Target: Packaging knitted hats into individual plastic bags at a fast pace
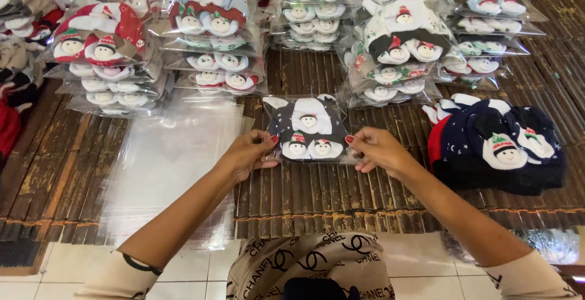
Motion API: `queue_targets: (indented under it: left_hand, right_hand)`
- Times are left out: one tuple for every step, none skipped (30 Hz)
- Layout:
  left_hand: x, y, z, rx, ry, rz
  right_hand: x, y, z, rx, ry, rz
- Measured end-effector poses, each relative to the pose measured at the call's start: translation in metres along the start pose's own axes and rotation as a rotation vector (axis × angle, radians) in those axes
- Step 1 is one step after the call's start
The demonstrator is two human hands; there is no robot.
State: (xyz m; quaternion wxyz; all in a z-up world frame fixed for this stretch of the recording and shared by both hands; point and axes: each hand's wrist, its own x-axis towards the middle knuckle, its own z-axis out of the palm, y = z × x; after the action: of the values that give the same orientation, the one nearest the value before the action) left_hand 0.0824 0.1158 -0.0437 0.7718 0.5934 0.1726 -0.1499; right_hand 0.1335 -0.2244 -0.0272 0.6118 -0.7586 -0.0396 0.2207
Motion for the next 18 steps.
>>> queue_targets:
  left_hand:
    - [0.006,-0.004,-0.001,0.005,-0.004,0.000]
    - [0.013,-0.008,-0.002,0.015,-0.019,-0.002]
    - [0.020,-0.012,-0.004,0.023,-0.032,-0.004]
    - [0.015,-0.014,-0.001,0.027,-0.034,-0.005]
    - [0.010,-0.015,0.000,0.009,0.006,0.019]
    - [0.005,-0.016,0.001,-0.009,0.046,0.043]
    - [-0.001,-0.015,0.003,-0.011,0.048,0.049]
    - [-0.006,-0.014,0.005,0.000,0.100,0.077]
    - [-0.011,-0.012,0.008,0.011,0.149,0.106]
    - [-0.010,-0.009,0.011,0.009,0.149,0.113]
    - [-0.008,-0.005,0.014,0.107,0.195,0.223]
    - [-0.006,-0.002,0.017,0.205,0.241,0.334]
    - [-0.014,0.016,0.024,0.205,0.239,0.342]
    - [-0.023,0.035,0.030,0.408,0.290,0.497]
    - [-0.033,0.053,0.036,0.614,0.343,0.650]
    - [-0.032,0.066,0.044,0.616,0.344,0.657]
    - [-0.032,0.080,0.052,0.766,0.371,0.725]
    - [-0.032,0.093,0.061,0.918,0.397,0.791]
  right_hand:
    - [0.000,-0.001,0.002,0.004,0.005,-0.001]
    - [-0.001,-0.003,0.004,0.020,0.039,0.006]
    - [0.000,-0.005,0.007,0.035,0.071,0.014]
    - [-0.001,-0.001,0.001,0.039,0.074,0.014]
    - [0.000,0.002,-0.005,0.097,0.041,0.042]
    - [0.000,0.005,-0.010,0.156,0.008,0.070]
    - [-0.004,0.003,-0.009,0.153,0.005,0.065]
    - [-0.008,0.000,-0.008,0.181,0.010,0.080]
    - [-0.013,-0.003,-0.008,0.208,0.019,0.093]
    - [-0.012,-0.007,-0.002,0.205,0.018,0.087]
    - [-0.011,-0.011,0.004,0.126,0.088,0.011]
    - [-0.011,-0.015,0.010,0.048,0.158,-0.066]
    - [-0.009,-0.030,0.016,0.047,0.161,-0.074]
    - [-0.008,-0.045,0.022,-0.086,0.189,-0.128]
    - [-0.006,-0.060,0.030,-0.216,0.216,-0.183]
    - [0.000,-0.066,0.032,-0.215,0.218,-0.191]
    - [0.007,-0.072,0.034,-0.417,0.288,-0.523]
    - [0.014,-0.078,0.035,-0.617,0.360,-0.856]
